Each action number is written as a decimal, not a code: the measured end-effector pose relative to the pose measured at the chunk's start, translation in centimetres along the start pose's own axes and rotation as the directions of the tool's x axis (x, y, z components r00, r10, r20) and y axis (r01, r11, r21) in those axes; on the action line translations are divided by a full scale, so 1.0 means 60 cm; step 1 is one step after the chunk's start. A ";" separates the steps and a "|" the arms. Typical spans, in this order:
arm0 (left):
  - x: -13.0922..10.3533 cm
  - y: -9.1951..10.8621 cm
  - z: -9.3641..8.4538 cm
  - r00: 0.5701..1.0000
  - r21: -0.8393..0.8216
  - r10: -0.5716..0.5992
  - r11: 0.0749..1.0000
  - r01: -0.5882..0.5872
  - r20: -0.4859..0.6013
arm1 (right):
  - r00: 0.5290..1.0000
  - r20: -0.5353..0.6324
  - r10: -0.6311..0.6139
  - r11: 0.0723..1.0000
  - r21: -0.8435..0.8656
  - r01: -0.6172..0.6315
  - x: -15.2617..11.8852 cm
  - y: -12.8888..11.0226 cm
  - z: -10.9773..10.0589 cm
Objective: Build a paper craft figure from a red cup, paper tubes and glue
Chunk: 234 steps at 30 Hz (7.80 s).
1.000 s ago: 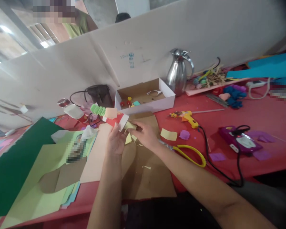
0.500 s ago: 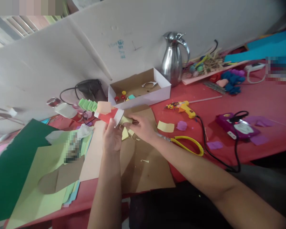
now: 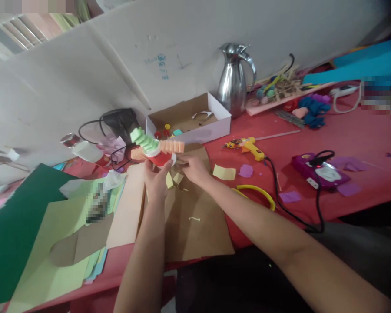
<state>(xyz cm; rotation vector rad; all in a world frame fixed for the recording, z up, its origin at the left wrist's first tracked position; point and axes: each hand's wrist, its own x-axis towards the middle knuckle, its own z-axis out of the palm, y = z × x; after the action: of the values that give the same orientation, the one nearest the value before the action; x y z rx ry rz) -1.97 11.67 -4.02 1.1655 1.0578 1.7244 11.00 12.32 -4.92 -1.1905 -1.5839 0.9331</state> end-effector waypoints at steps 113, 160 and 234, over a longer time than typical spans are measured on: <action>-0.263 0.132 0.048 0.963 -0.081 -0.235 0.966 0.247 0.132 | 0.992 -0.084 -0.096 0.841 0.525 0.126 -0.228 -0.043 -0.066; -0.234 0.081 -0.036 0.929 -0.359 -0.364 0.859 0.365 0.074 | 0.979 0.189 0.075 0.699 -0.710 0.083 -0.297 0.039 -0.212; -0.239 0.105 -0.051 0.978 -0.396 -0.192 0.907 0.146 -0.079 | 0.850 0.526 -0.006 0.997 -0.065 0.048 -0.327 -0.088 -0.212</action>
<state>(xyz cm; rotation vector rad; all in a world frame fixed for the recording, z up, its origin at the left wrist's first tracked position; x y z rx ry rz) -1.94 -4.23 -3.13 0.7086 0.8057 1.7765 23.94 -7.40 -0.63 -1.0045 -2.0785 1.2655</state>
